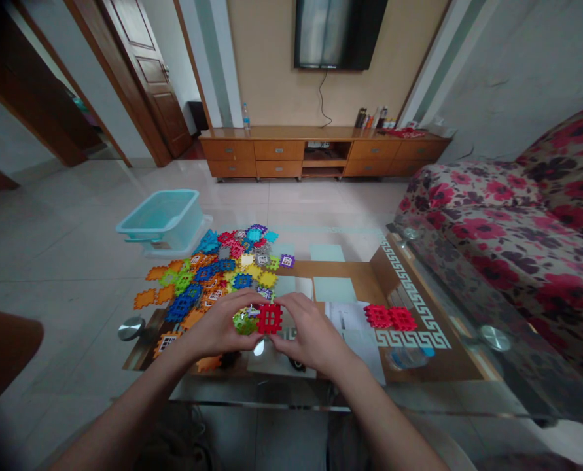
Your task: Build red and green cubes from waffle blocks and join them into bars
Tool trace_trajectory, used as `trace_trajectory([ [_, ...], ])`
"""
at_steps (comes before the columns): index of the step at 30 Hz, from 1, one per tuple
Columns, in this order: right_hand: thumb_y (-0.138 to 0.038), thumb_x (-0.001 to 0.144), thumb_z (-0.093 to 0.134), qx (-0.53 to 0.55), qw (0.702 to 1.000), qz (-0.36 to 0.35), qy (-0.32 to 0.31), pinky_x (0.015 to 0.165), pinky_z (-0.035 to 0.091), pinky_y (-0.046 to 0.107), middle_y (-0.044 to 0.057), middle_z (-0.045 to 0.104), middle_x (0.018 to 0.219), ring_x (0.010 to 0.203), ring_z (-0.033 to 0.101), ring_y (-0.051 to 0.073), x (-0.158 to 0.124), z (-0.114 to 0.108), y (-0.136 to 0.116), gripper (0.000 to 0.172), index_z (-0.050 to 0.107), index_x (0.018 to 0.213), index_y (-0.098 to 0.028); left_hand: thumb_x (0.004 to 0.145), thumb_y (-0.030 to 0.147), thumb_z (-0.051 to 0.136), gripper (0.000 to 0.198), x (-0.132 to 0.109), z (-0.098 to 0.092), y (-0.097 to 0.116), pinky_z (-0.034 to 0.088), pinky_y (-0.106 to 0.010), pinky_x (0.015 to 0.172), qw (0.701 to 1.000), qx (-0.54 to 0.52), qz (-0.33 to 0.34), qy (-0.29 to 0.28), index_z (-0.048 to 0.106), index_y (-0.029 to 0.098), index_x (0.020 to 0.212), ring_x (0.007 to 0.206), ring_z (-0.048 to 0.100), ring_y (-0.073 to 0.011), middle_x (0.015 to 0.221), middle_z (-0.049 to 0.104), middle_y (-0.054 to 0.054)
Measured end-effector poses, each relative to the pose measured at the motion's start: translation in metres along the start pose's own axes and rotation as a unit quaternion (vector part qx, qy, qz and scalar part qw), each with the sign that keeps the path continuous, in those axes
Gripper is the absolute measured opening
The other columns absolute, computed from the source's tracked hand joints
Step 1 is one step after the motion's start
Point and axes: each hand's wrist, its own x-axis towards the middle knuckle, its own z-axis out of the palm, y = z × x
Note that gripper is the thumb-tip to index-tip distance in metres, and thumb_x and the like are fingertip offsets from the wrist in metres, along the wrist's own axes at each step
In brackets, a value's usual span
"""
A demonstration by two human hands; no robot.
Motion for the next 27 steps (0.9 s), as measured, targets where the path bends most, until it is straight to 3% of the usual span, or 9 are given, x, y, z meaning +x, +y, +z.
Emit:
trace_trajectory([
  [9, -0.029, 0.077, 0.073, -0.075, 0.997, -0.001, -0.003, 0.09, 0.053, 0.043, 0.009, 0.067, 0.112, 0.104, 0.064, 0.026, 0.0, -0.007, 0.0, 0.044, 0.062, 0.119, -0.022, 0.069, 0.02, 0.075, 0.048, 0.001, -0.002, 0.001, 0.052, -0.038, 0.091, 1.0, -0.008, -0.009, -0.012, 0.063, 0.023, 0.116, 0.101, 0.064, -0.0218, 0.111, 0.067, -0.005],
  [13, -0.029, 0.075, 0.074, -0.103, 0.995, 0.0, 0.008, 0.092, 0.052, 0.044, 0.01, 0.068, 0.111, 0.104, 0.064, 0.027, 0.001, -0.012, 0.005, 0.043, 0.064, 0.115, -0.018, 0.067, 0.029, 0.08, 0.069, 0.003, -0.005, -0.005, 0.051, -0.04, 0.096, 0.999, -0.005, -0.026, -0.036, 0.055, 0.024, 0.131, 0.111, 0.062, -0.0246, 0.128, 0.062, -0.009],
  [15, -0.029, 0.076, 0.074, -0.113, 0.993, 0.007, 0.017, 0.093, 0.052, 0.044, 0.011, 0.068, 0.11, 0.104, 0.065, 0.027, 0.002, -0.016, 0.009, 0.041, 0.064, 0.115, -0.018, 0.07, 0.034, 0.079, 0.071, 0.007, -0.008, -0.016, 0.049, -0.042, 0.1, 0.999, 0.01, -0.048, -0.021, 0.051, 0.024, 0.135, 0.117, 0.06, -0.0258, 0.134, 0.058, -0.011],
  [18, -0.03, 0.078, 0.073, -0.119, 0.992, 0.022, 0.023, 0.093, 0.052, 0.044, 0.012, 0.069, 0.111, 0.103, 0.066, 0.027, 0.002, -0.021, 0.014, 0.04, 0.064, 0.115, -0.017, 0.085, 0.04, 0.063, 0.047, 0.02, -0.013, -0.043, 0.045, -0.042, 0.105, 0.99, 0.08, -0.109, 0.048, 0.057, 0.019, 0.127, 0.12, 0.058, -0.0258, 0.13, 0.061, -0.012],
  [20, -0.03, 0.078, 0.072, -0.123, 0.992, 0.029, 0.021, 0.094, 0.052, 0.044, 0.012, 0.069, 0.112, 0.105, 0.066, 0.027, 0.002, -0.022, 0.016, 0.04, 0.064, 0.115, -0.017, 0.09, 0.042, 0.057, 0.044, 0.031, -0.014, -0.065, 0.043, -0.04, 0.107, 0.971, 0.161, -0.157, 0.084, 0.057, 0.016, 0.125, 0.123, 0.056, -0.026, 0.129, 0.061, -0.013],
  [27, -0.03, 0.08, 0.071, -0.123, 0.992, 0.023, 0.007, 0.092, 0.053, 0.044, 0.012, 0.068, 0.11, 0.104, 0.065, 0.027, 0.005, -0.022, 0.013, 0.037, 0.063, 0.115, -0.017, 0.087, 0.042, 0.054, 0.049, 0.053, -0.008, -0.122, 0.039, -0.041, 0.108, 0.929, 0.258, -0.259, 0.062, 0.057, 0.012, 0.126, 0.129, 0.051, -0.0326, 0.135, 0.057, -0.019],
])
